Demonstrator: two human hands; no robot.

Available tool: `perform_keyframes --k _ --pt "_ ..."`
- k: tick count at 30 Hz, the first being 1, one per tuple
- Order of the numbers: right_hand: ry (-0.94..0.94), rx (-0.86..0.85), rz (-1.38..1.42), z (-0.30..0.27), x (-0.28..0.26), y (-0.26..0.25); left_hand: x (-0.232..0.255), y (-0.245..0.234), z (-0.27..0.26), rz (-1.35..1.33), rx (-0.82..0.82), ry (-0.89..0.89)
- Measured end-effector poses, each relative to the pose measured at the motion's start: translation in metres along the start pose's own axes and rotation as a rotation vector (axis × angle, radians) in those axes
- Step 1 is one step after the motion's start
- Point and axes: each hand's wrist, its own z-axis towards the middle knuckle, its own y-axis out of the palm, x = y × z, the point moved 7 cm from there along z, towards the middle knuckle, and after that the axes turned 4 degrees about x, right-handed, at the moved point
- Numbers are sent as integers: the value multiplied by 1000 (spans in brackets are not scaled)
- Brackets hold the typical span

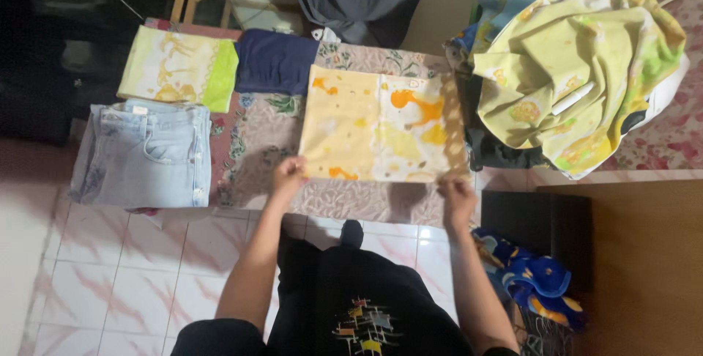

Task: The person opens a cabinet, removes folded clothes, and then folds several pieces of laundry on a table, including shorts, shirts, and a large patterned cloth.

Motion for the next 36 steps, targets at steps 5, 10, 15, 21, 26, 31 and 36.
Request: perform_keyframes --k 5,10,15,21,26,31,36 --pt "63 93 -35 14 55 -14 -57 -8 -9 -73 182 -163" --pt "21 90 -284 52 44 -10 -55 -3 5 -86 68 -322" --pt "22 -111 -44 76 4 -2 -2 -4 30 -84 46 -228" --pt "23 -77 -61 34 -30 -20 19 -23 10 24 32 -145" --pt "134 -120 -339 11 40 -28 -52 -44 -14 150 82 -177" --pt "172 -155 -468 14 59 -37 -67 -51 -19 356 164 -184" --pt "253 -176 -643 28 47 -30 -64 -55 -6 491 125 -184"
